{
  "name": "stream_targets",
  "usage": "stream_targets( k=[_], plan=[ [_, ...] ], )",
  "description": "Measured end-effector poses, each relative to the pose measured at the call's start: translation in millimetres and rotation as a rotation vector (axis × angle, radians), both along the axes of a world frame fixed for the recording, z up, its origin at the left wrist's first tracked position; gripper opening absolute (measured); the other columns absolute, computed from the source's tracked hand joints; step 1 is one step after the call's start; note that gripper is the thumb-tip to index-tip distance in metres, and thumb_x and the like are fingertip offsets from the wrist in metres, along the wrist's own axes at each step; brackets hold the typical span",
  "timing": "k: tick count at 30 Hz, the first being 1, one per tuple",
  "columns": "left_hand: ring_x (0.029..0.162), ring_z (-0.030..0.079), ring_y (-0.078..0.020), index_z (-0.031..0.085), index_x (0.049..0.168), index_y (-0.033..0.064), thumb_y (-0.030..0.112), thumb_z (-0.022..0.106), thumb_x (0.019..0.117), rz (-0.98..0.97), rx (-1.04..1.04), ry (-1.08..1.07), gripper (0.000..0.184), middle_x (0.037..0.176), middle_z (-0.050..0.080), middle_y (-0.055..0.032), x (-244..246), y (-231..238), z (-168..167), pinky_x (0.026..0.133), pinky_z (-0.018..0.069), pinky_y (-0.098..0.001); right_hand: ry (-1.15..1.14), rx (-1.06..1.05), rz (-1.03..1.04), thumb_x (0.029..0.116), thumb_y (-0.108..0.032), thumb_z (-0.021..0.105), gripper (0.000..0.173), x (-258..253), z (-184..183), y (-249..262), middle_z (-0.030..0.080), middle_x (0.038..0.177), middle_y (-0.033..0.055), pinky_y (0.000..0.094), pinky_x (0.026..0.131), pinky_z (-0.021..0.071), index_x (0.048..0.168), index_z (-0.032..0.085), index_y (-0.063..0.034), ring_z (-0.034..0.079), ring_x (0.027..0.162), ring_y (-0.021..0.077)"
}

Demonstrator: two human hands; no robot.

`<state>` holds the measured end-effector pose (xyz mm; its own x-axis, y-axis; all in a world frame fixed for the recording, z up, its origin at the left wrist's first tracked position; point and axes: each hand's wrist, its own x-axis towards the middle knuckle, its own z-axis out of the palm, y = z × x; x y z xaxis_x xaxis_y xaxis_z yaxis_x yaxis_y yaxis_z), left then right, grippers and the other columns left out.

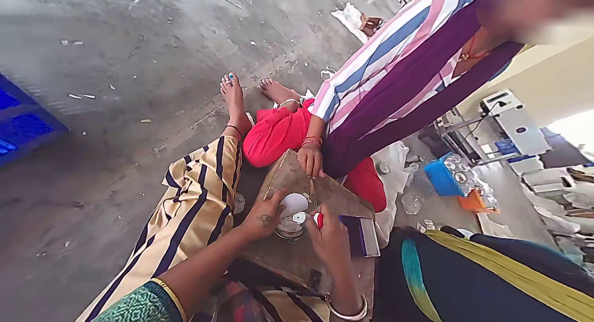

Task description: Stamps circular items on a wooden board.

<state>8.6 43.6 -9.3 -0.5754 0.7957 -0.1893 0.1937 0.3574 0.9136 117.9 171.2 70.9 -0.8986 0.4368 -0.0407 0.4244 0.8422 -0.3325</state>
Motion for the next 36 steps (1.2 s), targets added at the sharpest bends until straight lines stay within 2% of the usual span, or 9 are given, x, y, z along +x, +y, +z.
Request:
stream_targets(
  k=[6, 10, 13, 15, 18, 21, 26, 31, 36],
  plan=[
    [0.111, 0.066, -0.0426, 0.035, 0.156, 0.0014, 0.015, 0.043, 0.11, 0.014, 0.046, -0.017, 0.048, 0.12, 0.067, -0.028, 0, 2, -8, 0.102, 0.0476, -0.0568, -0.277, 0.021, -0.017, 0.1017, -0.026, 0.058, 0.028, -18, -19, -16, 0.07, 0.088, 0.0171, 0.054, 0.075, 0.0522, 0.117, 0.062, -0.0029, 0.07, 0.086, 0.0367],
    [0.103, 0.069, -0.0382, 0.048, 0.146, -0.0009, 0.019, 0.055, 0.1061, 0.013, 0.055, -0.036, 0.045, 0.111, 0.071, -0.0238, -1, 2, -7, 0.098, 0.0497, -0.0565, 0.109, -0.083, -0.124, 0.0982, -0.017, 0.06, 0.029, 6, -15, 2, 0.068, 0.083, 0.0196, 0.0553, 0.067, 0.0529, 0.114, 0.064, 0.0073, 0.067, 0.073, 0.0345],
    [0.099, 0.069, -0.0366, 0.062, 0.124, -0.0036, 0.027, 0.061, 0.1035, -0.007, 0.014, -0.016, 0.037, 0.103, 0.071, -0.0217, 5, 1, -6, 0.094, 0.0498, -0.0571, 0.357, -0.113, -0.294, 0.0981, -0.012, 0.055, 0.026, 33, -1, 23, 0.065, 0.084, 0.0156, 0.0441, 0.068, 0.0506, 0.111, 0.061, 0.0101, 0.061, 0.072, 0.0213],
    [0.093, 0.066, -0.0376, 0.066, 0.111, -0.0049, 0.031, 0.06, 0.1042, -0.031, 0.015, 0.04, 0.037, 0.095, 0.068, -0.0222, 4, 1, -6, 0.088, 0.0485, -0.0582, 0.413, -0.11, -0.37, 0.0988, -0.011, 0.052, 0.026, 46, 5, 40, 0.061, 0.087, 0.0129, 0.0369, 0.07, 0.0477, 0.111, 0.059, 0.0104, 0.056, 0.075, 0.0146],
    [0.096, 0.066, -0.0385, 0.068, 0.108, -0.0055, 0.032, 0.052, 0.108, -0.07, 0.018, 0.082, 0.041, 0.097, 0.069, -0.0232, 4, 0, -7, 0.089, 0.0478, -0.0586, 0.409, -0.075, -0.448, 0.0996, -0.013, 0.052, 0.025, 66, 7, 65, 0.058, 0.084, 0.0114, 0.0374, 0.07, 0.0462, 0.109, 0.059, 0.01, 0.054, 0.074, 0.015],
    [0.099, 0.067, -0.0393, 0.069, 0.112, -0.005, 0.03, 0.049, 0.109, -0.063, 0.017, 0.118, 0.041, 0.1, 0.07, -0.0239, 7, 0, -8, 0.091, 0.0477, -0.0589, 0.381, -0.04, -0.499, 0.1004, -0.013, 0.053, 0.026, 82, 6, 82, 0.06, 0.086, 0.0153, 0.044, 0.072, 0.0468, 0.111, 0.059, 0.0097, 0.057, 0.077, 0.021],
    [0.098, 0.07, -0.0451, 0.049, 0.151, 0.0083, 0.019, 0.053, 0.1065, -0.028, 0.105, 0.195, 0.046, 0.107, 0.073, -0.0244, 12, -1, -18, 0.091, 0.0503, -0.0637, 0.298, 0.009, -0.57, 0.1018, -0.015, 0.053, 0.029, 95, 1, 99, 0.063, 0.09, 0.0216, 0.054, 0.073, 0.0472, 0.116, 0.06, 0.0089, 0.061, 0.082, 0.0315],
    [0.104, 0.072, -0.0405, 0.069, 0.133, 0.0093, 0.012, 0.057, 0.1034, -0.021, 0.229, 0.237, 0.032, 0.115, 0.074, -0.0188, 14, -2, -27, 0.093, 0.0505, -0.0637, 0.114, 0.078, -0.687, 0.1043, -0.018, 0.053, 0.031, 94, 5, 112, 0.068, 0.098, 0.0273, 0.063, 0.079, 0.0488, 0.123, 0.06, 0.005, 0.067, 0.092, 0.0439],
    [0.098, 0.074, -0.037, 0.058, 0.137, 0.0044, 0.015, 0.066, 0.0991, 0.032, 0.148, 0.16, 0.041, 0.108, 0.076, -0.0163, 14, 1, -23, 0.089, 0.0537, -0.0599, 0.028, 0.065, -0.672, 0.1053, -0.019, 0.052, 0.032, 87, 2, 119, 0.068, 0.101, 0.0275, 0.063, 0.083, 0.0482, 0.126, 0.059, 0.0046, 0.066, 0.096, 0.0443]
  ],
)
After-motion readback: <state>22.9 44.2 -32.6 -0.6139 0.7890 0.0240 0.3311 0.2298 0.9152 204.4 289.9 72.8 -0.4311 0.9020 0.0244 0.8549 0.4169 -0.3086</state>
